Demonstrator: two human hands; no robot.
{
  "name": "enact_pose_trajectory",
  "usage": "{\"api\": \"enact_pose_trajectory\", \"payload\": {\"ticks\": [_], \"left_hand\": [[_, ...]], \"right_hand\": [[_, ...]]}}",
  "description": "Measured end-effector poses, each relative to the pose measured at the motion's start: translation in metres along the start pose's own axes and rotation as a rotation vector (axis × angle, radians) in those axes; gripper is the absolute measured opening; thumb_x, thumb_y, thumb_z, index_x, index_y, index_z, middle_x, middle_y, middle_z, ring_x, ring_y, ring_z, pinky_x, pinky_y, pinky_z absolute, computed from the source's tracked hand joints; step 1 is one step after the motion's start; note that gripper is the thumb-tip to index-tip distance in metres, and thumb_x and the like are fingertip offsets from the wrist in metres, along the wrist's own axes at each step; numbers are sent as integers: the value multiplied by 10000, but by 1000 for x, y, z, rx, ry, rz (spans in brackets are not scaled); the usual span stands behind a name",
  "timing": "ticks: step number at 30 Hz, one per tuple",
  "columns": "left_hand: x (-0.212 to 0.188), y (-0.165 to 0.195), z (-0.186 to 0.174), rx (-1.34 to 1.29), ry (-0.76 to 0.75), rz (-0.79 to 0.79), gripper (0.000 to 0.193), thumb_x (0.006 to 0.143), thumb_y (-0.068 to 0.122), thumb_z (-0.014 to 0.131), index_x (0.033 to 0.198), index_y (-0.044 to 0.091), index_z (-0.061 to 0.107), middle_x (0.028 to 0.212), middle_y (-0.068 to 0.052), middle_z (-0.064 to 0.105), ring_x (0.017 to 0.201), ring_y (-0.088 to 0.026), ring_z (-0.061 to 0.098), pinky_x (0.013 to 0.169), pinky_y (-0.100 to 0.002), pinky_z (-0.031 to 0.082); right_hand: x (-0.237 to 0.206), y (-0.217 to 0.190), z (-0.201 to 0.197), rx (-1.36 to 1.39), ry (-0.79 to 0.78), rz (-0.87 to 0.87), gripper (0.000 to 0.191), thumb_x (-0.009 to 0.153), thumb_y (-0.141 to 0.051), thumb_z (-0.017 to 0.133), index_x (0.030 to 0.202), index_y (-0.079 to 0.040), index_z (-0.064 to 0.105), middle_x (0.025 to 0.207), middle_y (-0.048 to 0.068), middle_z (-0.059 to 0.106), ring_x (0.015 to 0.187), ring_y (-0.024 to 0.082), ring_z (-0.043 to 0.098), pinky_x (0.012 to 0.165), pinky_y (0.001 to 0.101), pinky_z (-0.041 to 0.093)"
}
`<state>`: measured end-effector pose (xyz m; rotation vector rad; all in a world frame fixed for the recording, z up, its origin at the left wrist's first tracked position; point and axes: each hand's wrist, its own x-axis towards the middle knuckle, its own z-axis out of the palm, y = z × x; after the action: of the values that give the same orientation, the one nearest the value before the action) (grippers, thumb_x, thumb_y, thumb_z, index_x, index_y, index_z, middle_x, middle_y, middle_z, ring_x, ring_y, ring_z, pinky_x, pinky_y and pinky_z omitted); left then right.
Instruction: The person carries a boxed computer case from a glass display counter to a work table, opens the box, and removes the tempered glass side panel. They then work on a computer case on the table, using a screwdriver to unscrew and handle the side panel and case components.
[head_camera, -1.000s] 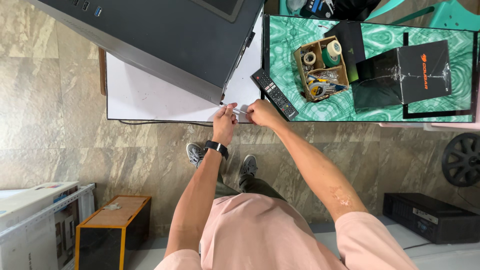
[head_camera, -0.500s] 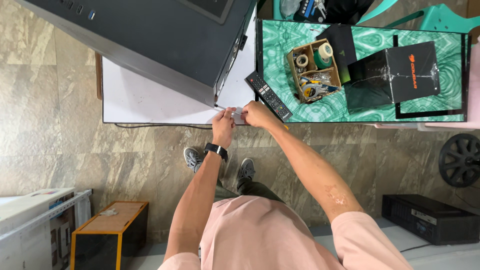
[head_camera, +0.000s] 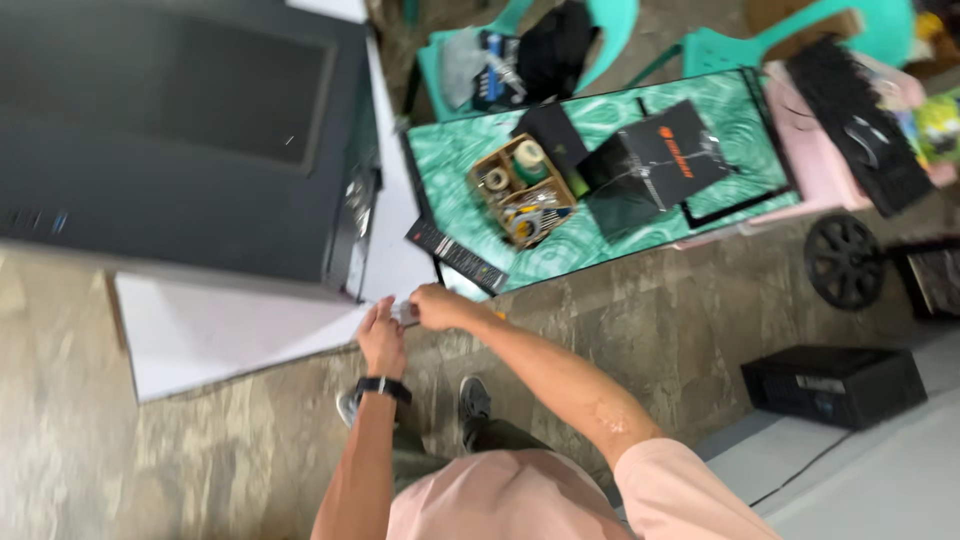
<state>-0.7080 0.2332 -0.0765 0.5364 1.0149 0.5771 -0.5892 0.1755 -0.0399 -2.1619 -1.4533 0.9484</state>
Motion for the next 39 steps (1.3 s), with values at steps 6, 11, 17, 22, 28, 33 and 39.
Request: {"api": "enact_pose_trajectory", "payload": {"ticks": [6,11,17,22,28,33,39], "left_hand": [[-3,14,1,-190,33,-88,102,978,173,691,954,87,641,695,53,461,577,-77,413,512,-269,373],[7,20,-8,-248,118,-156,241,955,169,754,833,121,552,679,37,427,551,-94,391,493,-277,343],[8,23,-14,-202,80,-179,197,950,137,716,840,133,552,689,17,472,543,-111,410,488,-301,347],[1,32,-17,-192,21,-284,59,984,173,626,932,146,625,699,56,435,605,-89,377,563,-280,352],[4,33,-23,-313,-56,-345,279,990,184,695,810,132,488,676,49,341,609,-102,355,576,-289,338],[9,33,-13,-267,3,-383,334,963,206,732,786,146,455,659,56,317,582,-96,328,560,-285,310],[8,35,-12,-250,-23,-402,186,987,176,687,886,131,538,676,60,320,594,-84,328,565,-268,297]], "right_hand": [[-13,-13,-14,-55,130,4,105,749,-27,662,814,-33,744,901,195,735,890,380,713,794,486,560],[-16,-17,-5,-21,244,25,103,733,-29,674,832,-11,695,989,201,695,919,400,699,789,495,565],[-6,-8,8,-24,204,-67,57,778,-67,699,804,-25,729,914,202,704,958,410,665,834,495,541],[-9,-13,11,2,255,77,64,790,-81,706,821,-67,760,962,184,695,937,388,683,821,474,547],[-17,-27,7,81,326,205,25,793,-59,709,787,-51,732,1012,156,675,933,380,680,800,476,539],[-16,-27,2,124,265,241,170,774,-129,777,833,-16,665,1027,158,649,967,378,654,795,473,527],[-11,-16,11,120,263,94,48,856,-83,712,871,-46,738,1057,176,649,992,373,662,835,458,540]]}}
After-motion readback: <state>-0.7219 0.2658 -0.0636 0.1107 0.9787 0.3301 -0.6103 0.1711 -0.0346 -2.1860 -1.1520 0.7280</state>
